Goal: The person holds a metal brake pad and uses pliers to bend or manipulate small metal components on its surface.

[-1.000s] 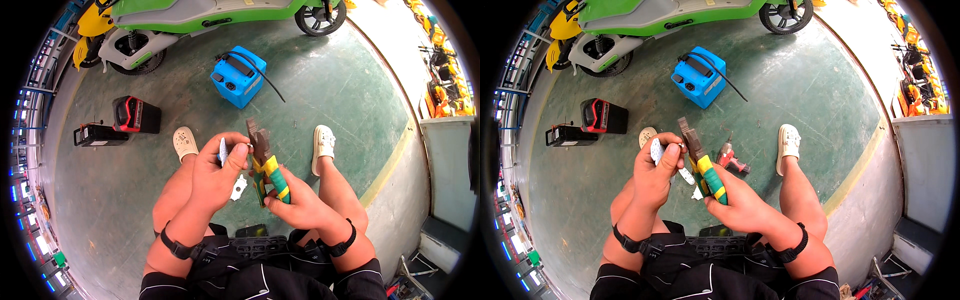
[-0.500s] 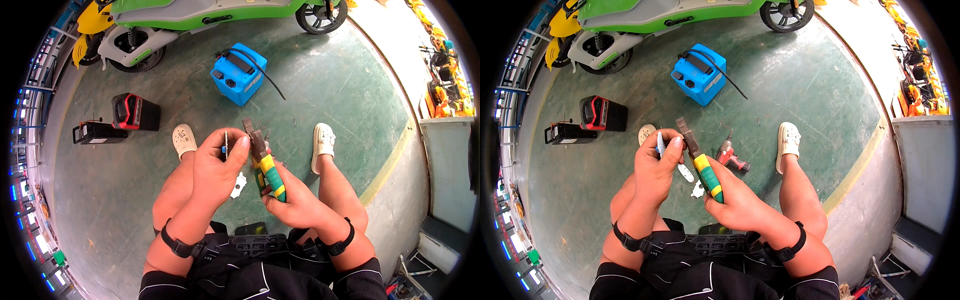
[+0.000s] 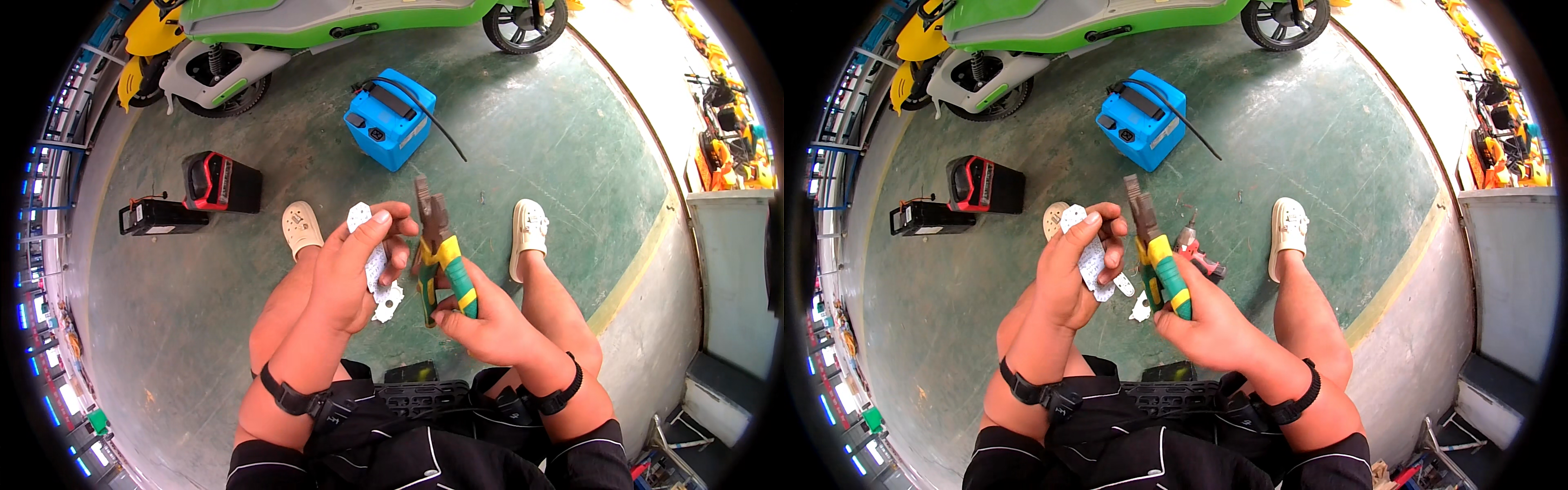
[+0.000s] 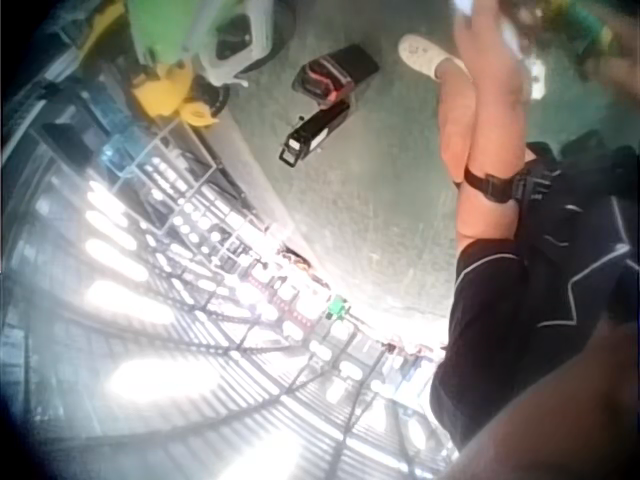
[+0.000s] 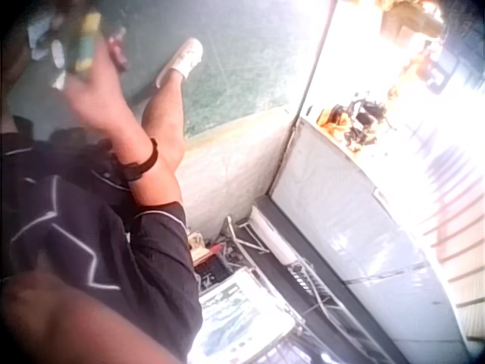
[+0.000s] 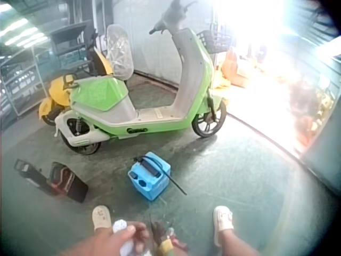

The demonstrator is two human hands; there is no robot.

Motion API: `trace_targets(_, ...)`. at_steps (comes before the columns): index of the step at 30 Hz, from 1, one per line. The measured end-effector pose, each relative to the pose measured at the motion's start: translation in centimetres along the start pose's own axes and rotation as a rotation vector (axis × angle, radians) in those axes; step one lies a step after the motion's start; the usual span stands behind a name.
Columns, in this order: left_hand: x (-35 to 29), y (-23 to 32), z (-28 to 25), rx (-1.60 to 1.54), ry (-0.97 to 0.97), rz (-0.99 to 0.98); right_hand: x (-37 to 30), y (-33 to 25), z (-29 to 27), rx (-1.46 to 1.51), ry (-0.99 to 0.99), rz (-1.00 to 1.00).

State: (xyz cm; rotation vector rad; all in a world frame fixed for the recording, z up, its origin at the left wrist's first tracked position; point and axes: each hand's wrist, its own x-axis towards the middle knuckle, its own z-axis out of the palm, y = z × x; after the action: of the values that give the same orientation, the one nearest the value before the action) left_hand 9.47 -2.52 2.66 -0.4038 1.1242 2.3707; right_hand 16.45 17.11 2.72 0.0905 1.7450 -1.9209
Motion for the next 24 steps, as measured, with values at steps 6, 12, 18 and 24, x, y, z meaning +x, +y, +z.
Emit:
trace_targets(6, 0.3, -0.4, -0.2, 0.026, -0.017, -0.001, 0.5, -0.2, -1.1, 0.2, 0.114, 0.03)
trace_targets(12, 0.6, -0.8, -0.6, 0.094, -0.004, -0.004, 0.8, -0.7, -1.9, 0.322, 0.196, 0.028)
trace_targets(18, 1.7, -0.6, -1.1, 0.031, 0.032, -0.018, 0.8, -2.7, -3.8, 0.356, 0.326, -0.045)
trace_targets(24, 3.0, -1.4, -2.3, 0.16, 0.025, 0.051, 0.8, -3.2, -5.1, 0.485, 0.442, -0.121)
